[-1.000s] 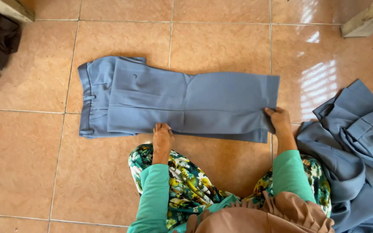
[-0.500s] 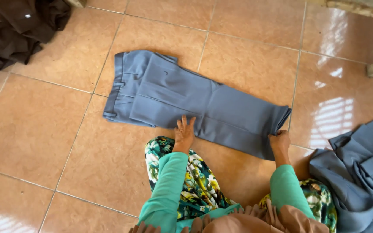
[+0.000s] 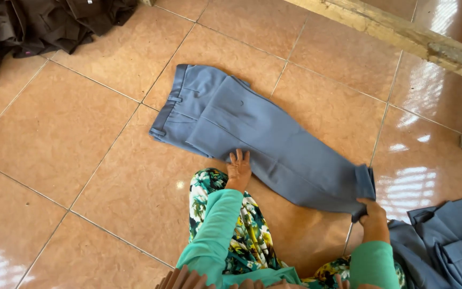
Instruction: Folding multiple pairs of grey trousers on the floor.
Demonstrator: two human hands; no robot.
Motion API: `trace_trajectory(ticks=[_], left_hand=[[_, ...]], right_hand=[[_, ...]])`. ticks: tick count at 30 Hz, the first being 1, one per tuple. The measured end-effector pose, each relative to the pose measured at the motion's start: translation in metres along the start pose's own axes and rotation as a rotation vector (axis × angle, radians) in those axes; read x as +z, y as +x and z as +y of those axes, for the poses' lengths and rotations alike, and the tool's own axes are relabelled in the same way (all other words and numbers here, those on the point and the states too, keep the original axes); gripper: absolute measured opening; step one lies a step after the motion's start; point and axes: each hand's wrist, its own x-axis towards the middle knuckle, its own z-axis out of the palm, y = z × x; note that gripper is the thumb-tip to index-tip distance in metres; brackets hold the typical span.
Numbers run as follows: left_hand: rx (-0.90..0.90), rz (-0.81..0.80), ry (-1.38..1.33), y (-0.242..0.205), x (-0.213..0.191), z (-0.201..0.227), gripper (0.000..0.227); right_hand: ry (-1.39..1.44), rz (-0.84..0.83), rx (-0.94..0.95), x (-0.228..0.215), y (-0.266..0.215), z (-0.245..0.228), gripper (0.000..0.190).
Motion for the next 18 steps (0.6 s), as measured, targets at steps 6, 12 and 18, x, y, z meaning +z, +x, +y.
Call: trace_trajectory(ticks=[6, 12, 18], left_hand=[[0.025, -0.100, 0.029, -0.004, -0.013, 0.005, 0.055], [0.064, 0.020, 0.068, -0.012, -0.033, 0.009, 0.029], [0.025, 0.113, -0.240, 0.040, -0.048, 0.017, 0.014]], right_hand=[[0.171, -0.147, -0.202, -0.042, -0.069, -0.045, 0.042], [-0.128, -0.043, -0.345, -0.053, -0.089, -0.052, 0.045], [-0.347, -0.010, -0.254, -0.058, -0.063, 0.000, 0.045]])
